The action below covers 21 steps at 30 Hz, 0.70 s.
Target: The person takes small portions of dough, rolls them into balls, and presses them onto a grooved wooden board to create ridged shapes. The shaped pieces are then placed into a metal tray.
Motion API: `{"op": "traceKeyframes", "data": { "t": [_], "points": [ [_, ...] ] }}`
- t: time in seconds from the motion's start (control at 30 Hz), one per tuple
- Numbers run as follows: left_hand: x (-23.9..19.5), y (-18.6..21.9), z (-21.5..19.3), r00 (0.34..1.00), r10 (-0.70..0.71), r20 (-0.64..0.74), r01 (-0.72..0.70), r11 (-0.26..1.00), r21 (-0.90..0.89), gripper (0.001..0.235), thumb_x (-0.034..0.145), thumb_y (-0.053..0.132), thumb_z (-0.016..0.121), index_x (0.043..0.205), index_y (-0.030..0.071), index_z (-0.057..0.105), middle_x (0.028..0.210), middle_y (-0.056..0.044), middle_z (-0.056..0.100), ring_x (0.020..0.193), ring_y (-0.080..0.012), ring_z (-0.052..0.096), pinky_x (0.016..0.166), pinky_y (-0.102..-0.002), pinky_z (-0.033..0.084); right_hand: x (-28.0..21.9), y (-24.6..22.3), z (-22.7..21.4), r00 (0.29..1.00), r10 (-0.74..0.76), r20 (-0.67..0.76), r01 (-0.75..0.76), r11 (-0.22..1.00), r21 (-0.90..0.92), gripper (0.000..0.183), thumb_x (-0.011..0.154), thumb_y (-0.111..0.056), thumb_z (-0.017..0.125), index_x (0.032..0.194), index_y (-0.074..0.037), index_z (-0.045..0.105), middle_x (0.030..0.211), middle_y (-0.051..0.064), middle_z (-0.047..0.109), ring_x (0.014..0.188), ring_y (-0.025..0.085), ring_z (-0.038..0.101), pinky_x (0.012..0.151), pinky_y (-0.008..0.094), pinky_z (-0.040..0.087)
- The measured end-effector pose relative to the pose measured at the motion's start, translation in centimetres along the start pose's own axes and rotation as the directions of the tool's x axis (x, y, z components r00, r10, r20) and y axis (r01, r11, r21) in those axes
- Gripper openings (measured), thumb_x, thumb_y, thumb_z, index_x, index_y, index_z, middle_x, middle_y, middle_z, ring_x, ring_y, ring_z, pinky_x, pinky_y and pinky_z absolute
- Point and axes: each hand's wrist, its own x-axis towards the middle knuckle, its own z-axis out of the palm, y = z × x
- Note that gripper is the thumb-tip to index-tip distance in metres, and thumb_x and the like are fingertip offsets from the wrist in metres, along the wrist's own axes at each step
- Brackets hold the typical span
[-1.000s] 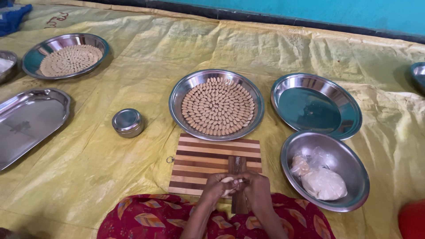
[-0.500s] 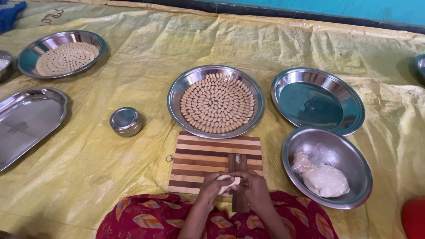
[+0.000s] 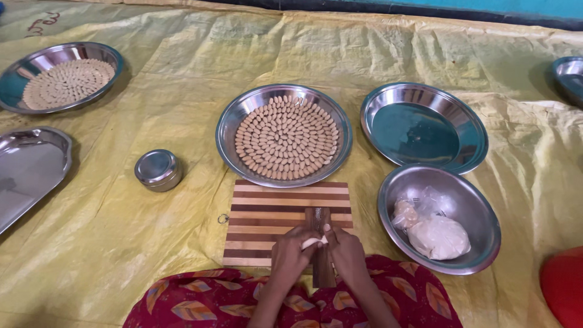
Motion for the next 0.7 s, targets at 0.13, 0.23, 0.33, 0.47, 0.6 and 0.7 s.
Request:
{"op": "traceKeyframes", "data": {
  "t": [0.13,0.23,0.33,0.47,0.6,0.7],
  "points": [
    [0.5,-1.4,0.2,0.954,-0.283,0.096,0.289,0.956,-0.055,0.021,0.091,0.027,0.076,0.098,0.007,0.081,0.088,-0.01,0.075,0.061,-0.0148,0.062,0.055,-0.029,0.048,0.1,0.4,0.2,0.963,-0.265,0.051,0.245,0.937,0.249,0.033,0.094,-0.019,0.062,0.125,-0.008,0.062,0.089,0.01,0.074,0.075,0.02,0.073,0.069,0.033,0.059],
    [0.5,-2.6,0.4,0.937,-0.33,0.116,0.338,0.764,-0.55,0.018,0.09,0.018,0.07,0.1,0.008,0.083,0.078,-0.009,0.076,0.06,-0.0126,0.06,0.053,-0.024,0.043,0.4,1.2,0.8,0.89,-0.455,-0.021,0.45,0.871,0.196,0.037,0.083,-0.01,0.073,0.12,-0.008,0.073,0.094,0.01,0.076,0.08,0.017,0.074,0.07,0.03,0.062],
    [0.7,-3.1,0.8,0.907,-0.378,0.182,0.396,0.628,-0.669,0.013,0.088,0.014,0.072,0.095,0.008,0.081,0.076,-0.004,0.076,0.063,-0.0114,0.065,0.058,-0.024,0.051,1.2,2.3,1.4,0.898,-0.438,-0.044,0.437,0.874,0.21,0.026,0.084,-0.008,0.075,0.109,-0.005,0.078,0.097,0.01,0.078,0.082,0.015,0.076,0.072,0.026,0.065],
    [0.6,-3.0,0.8,0.925,-0.357,0.127,0.377,0.83,-0.412,0.012,0.089,0.02,0.073,0.091,0.011,0.081,0.078,-0.004,0.075,0.069,-0.0121,0.067,0.062,-0.025,0.054,2.8,3.5,1.9,0.961,-0.234,-0.149,0.223,0.971,-0.081,0.025,0.091,-0.011,0.07,0.114,-0.011,0.077,0.098,0.007,0.077,0.075,0.014,0.074,0.065,0.026,0.063],
    [1.4,-3.2,-0.2,0.937,-0.344,-0.054,0.328,0.924,-0.198,0.016,0.09,0.023,0.069,0.099,0.013,0.077,0.099,-0.006,0.073,0.081,-0.0171,0.071,0.069,-0.029,0.062,4.5,4.9,-0.8,0.966,-0.032,-0.258,0.105,0.956,0.274,0.026,0.095,-0.005,0.063,0.118,-0.002,0.076,0.094,0.012,0.078,0.079,0.018,0.073,0.072,0.03,0.061],
    [2.2,-4.6,-1.9,0.91,-0.347,-0.228,0.396,0.891,0.223,0.025,0.1,0.026,0.062,0.12,0.014,0.071,0.123,-0.009,0.069,0.111,-0.0264,0.064,0.087,-0.038,0.061,4.6,5.3,-1.5,0.971,-0.067,-0.229,0.157,0.9,0.406,0.031,0.091,0.0,0.062,0.118,0.0,0.077,0.097,0.014,0.079,0.086,0.017,0.075,0.08,0.027,0.06]
  ]
}}
